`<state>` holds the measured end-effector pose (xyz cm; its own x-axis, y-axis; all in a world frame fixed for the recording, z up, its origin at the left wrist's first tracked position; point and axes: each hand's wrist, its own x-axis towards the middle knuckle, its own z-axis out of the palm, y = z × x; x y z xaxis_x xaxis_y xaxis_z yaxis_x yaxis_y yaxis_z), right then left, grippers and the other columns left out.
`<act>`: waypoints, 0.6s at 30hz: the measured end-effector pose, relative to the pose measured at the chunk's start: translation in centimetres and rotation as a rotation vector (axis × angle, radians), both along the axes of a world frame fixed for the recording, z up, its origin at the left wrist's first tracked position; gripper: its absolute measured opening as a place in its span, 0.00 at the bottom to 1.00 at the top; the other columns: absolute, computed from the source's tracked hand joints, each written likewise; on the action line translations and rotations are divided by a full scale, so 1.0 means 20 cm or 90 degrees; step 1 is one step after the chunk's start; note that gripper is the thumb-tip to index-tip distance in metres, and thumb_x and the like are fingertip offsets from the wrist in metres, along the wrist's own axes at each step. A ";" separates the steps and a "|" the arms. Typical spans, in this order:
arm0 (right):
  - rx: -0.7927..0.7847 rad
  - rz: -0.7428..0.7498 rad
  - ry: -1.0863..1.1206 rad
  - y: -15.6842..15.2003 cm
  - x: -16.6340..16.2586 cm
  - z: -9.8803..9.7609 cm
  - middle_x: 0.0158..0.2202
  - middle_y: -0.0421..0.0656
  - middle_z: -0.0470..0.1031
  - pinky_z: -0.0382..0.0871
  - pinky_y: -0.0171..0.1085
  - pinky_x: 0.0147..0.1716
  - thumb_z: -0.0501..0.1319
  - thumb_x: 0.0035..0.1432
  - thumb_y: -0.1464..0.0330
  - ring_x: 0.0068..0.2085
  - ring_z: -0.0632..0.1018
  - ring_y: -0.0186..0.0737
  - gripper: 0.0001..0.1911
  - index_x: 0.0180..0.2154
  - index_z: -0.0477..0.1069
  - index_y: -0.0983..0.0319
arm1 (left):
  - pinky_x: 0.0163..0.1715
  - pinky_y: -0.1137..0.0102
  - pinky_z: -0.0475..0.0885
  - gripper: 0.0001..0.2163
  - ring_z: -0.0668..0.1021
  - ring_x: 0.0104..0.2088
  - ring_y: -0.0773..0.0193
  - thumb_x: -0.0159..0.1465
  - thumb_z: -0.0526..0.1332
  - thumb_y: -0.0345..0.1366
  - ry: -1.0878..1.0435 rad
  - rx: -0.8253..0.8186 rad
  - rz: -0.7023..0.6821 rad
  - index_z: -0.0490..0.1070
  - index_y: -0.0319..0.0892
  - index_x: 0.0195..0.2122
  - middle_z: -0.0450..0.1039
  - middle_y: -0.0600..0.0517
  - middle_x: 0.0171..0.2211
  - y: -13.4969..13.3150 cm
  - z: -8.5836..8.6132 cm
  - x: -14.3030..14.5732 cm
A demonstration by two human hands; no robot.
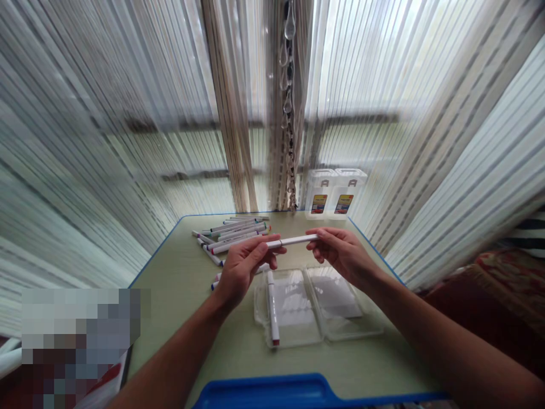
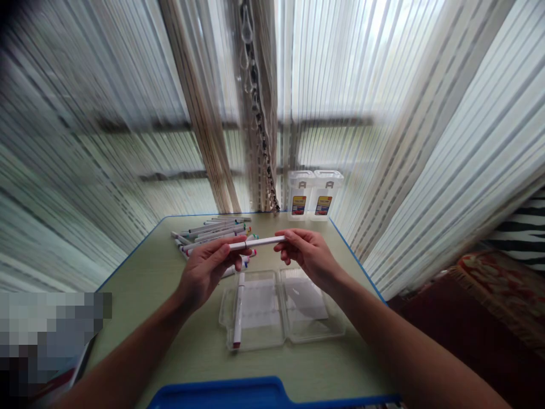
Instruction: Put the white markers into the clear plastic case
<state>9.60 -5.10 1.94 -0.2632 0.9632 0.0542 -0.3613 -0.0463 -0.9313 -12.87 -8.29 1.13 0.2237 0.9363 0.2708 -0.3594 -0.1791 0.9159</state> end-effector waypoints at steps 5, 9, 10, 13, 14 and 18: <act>-0.012 -0.001 0.005 0.00 0.00 0.00 0.26 0.45 0.78 0.67 0.31 0.21 0.69 0.52 0.62 0.22 0.74 0.32 0.13 0.35 0.79 0.65 | 0.35 0.66 0.71 0.17 0.78 0.32 0.61 0.65 0.61 0.37 0.045 0.032 -0.005 0.74 0.36 0.53 0.80 0.39 0.41 -0.01 0.00 0.00; -0.012 -0.004 0.009 0.01 0.01 0.00 0.25 0.45 0.78 0.67 0.30 0.21 0.69 0.53 0.63 0.22 0.74 0.32 0.12 0.34 0.79 0.66 | 0.35 0.67 0.71 0.16 0.77 0.30 0.64 0.64 0.62 0.37 0.093 0.052 0.017 0.76 0.37 0.51 0.80 0.40 0.39 -0.02 0.02 0.00; -0.012 -0.006 0.009 0.01 0.01 0.00 0.25 0.45 0.78 0.67 0.30 0.20 0.69 0.53 0.63 0.22 0.75 0.31 0.12 0.34 0.79 0.66 | 0.35 0.67 0.71 0.15 0.77 0.29 0.64 0.64 0.62 0.37 0.105 0.054 0.025 0.76 0.37 0.51 0.81 0.41 0.38 -0.02 0.02 0.00; -0.009 -0.017 0.003 0.01 0.01 -0.01 0.25 0.45 0.78 0.67 0.30 0.20 0.69 0.52 0.63 0.21 0.74 0.31 0.12 0.34 0.79 0.66 | 0.37 0.67 0.72 0.15 0.77 0.28 0.65 0.63 0.63 0.36 0.136 0.059 0.053 0.78 0.36 0.48 0.81 0.43 0.35 -0.03 0.04 0.00; -0.007 -0.022 -0.001 0.01 0.00 -0.01 0.24 0.45 0.78 0.67 0.30 0.19 0.69 0.51 0.62 0.21 0.74 0.32 0.12 0.33 0.79 0.66 | 0.36 0.68 0.73 0.14 0.77 0.28 0.65 0.62 0.64 0.36 0.145 0.060 0.062 0.78 0.36 0.47 0.81 0.43 0.34 -0.03 0.04 0.00; 0.026 -0.038 -0.025 0.00 0.00 -0.02 0.23 0.45 0.78 0.65 0.30 0.18 0.70 0.50 0.62 0.20 0.73 0.32 0.12 0.32 0.78 0.66 | 0.33 0.70 0.73 0.12 0.77 0.25 0.67 0.60 0.66 0.35 0.165 0.047 0.091 0.80 0.35 0.43 0.82 0.44 0.32 -0.02 0.05 0.00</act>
